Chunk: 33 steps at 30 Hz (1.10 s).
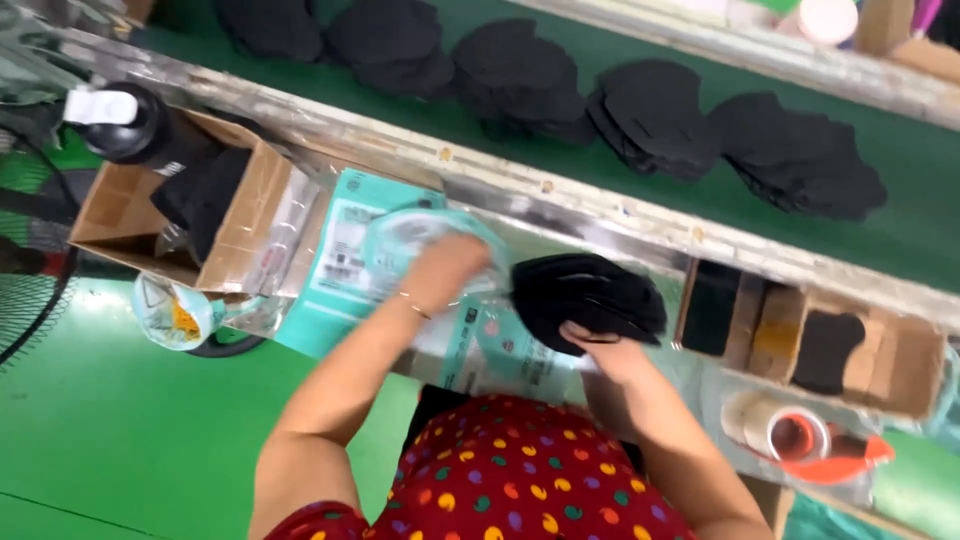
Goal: Packaging black face masks into plastic bags and placing them on a conveyor belt.
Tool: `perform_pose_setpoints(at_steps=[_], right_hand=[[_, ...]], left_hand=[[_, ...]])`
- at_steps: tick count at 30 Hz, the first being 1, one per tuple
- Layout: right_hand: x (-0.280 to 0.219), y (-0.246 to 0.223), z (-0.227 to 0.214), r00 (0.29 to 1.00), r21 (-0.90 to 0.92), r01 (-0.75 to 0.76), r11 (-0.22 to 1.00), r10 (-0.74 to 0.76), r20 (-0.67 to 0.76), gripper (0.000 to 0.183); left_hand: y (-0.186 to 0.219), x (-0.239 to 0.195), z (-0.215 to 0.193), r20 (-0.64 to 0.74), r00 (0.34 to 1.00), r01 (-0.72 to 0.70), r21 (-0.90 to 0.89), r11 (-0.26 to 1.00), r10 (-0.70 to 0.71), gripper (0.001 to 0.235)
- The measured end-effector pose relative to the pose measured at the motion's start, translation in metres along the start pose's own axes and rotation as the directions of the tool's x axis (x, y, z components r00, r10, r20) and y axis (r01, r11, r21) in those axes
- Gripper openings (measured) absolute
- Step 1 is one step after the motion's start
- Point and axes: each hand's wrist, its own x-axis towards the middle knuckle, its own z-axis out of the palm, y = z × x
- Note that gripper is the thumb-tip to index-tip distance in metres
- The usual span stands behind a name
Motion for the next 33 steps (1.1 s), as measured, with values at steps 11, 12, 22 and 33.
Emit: perform_pose_setpoints(at_steps=[11, 12, 22, 33], right_hand=[[-0.003, 0.014, 0.041, 0.871, -0.924, 0.334, -0.187, -0.313, 0.378, 0.037], [-0.007, 0.005, 0.054, 0.866, -0.92, 0.341, -0.191, -0.317, 0.387, 0.037], [-0.02, -0.01, 0.038, 0.998, -0.884, 0.034, 0.466, 0.031, 0.055, 0.025], [-0.043, -0.04, 0.087, 0.901, -0.917, 0.399, -0.025, -0.178, 0.397, 0.009]], left_hand=[[0.091, 0.049, -0.001, 0.13, 0.879, -0.421, -0.244, 0.874, 0.46, 0.029], [0.095, 0.062, -0.013, 0.127, 0.876, -0.428, -0.236, 0.872, 0.465, 0.029], [0.113, 0.065, 0.001, 0.078, 0.903, 0.4, -0.515, 0.758, -0.423, 0.006], [0.121, 0.084, -0.009, 0.114, 0.966, 0.258, -0.346, 0.902, -0.233, 0.015]])
